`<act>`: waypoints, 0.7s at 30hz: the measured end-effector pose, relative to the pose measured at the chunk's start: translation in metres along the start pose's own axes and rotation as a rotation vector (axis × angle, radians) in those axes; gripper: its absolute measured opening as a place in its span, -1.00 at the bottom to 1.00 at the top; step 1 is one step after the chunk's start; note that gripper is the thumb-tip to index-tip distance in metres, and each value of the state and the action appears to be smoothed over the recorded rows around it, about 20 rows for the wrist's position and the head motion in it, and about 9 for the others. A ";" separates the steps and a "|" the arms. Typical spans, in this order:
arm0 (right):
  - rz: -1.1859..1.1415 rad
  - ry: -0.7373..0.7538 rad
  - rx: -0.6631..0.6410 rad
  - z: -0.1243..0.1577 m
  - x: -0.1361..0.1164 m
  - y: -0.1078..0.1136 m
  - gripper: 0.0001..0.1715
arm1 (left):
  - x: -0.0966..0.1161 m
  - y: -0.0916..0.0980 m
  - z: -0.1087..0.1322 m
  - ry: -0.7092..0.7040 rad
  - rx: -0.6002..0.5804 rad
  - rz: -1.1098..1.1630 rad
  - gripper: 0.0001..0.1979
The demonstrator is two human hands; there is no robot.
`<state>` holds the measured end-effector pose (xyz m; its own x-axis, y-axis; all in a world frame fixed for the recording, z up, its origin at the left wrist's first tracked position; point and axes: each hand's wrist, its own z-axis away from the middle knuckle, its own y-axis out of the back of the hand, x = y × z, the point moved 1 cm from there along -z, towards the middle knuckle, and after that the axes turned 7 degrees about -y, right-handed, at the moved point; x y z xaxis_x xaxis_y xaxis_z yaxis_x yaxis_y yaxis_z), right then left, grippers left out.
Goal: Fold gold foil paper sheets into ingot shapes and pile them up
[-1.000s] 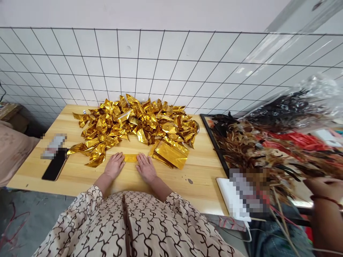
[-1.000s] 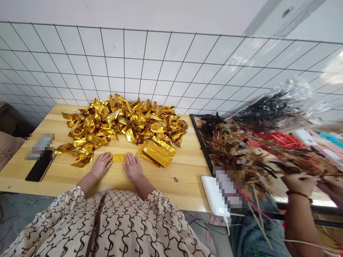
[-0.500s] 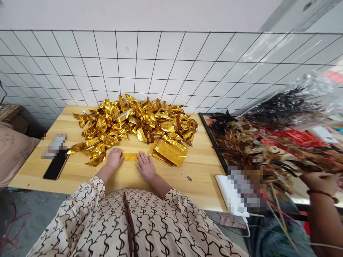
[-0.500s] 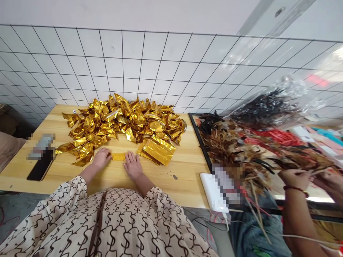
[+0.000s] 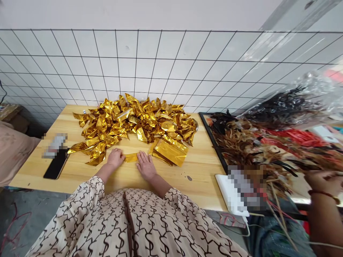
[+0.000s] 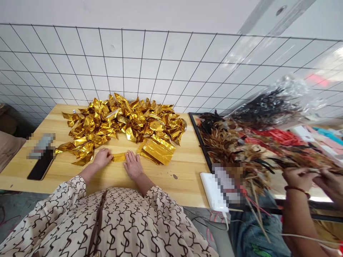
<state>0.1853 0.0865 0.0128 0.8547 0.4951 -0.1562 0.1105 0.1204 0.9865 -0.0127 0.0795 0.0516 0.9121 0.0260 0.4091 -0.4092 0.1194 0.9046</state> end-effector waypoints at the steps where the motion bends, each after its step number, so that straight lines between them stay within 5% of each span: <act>1: 0.001 -0.001 -0.001 0.000 0.000 0.000 -0.37 | -0.001 -0.001 0.000 0.020 -0.007 0.036 -0.90; 21: -0.024 -0.061 0.018 0.001 0.004 -0.002 -0.33 | -0.017 -0.026 -0.005 0.225 -0.040 0.504 -0.87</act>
<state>0.1890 0.0873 0.0098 0.8809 0.4390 -0.1768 0.1397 0.1158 0.9834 -0.0174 0.0808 0.0205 0.5878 0.3009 0.7509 -0.7995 0.0743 0.5960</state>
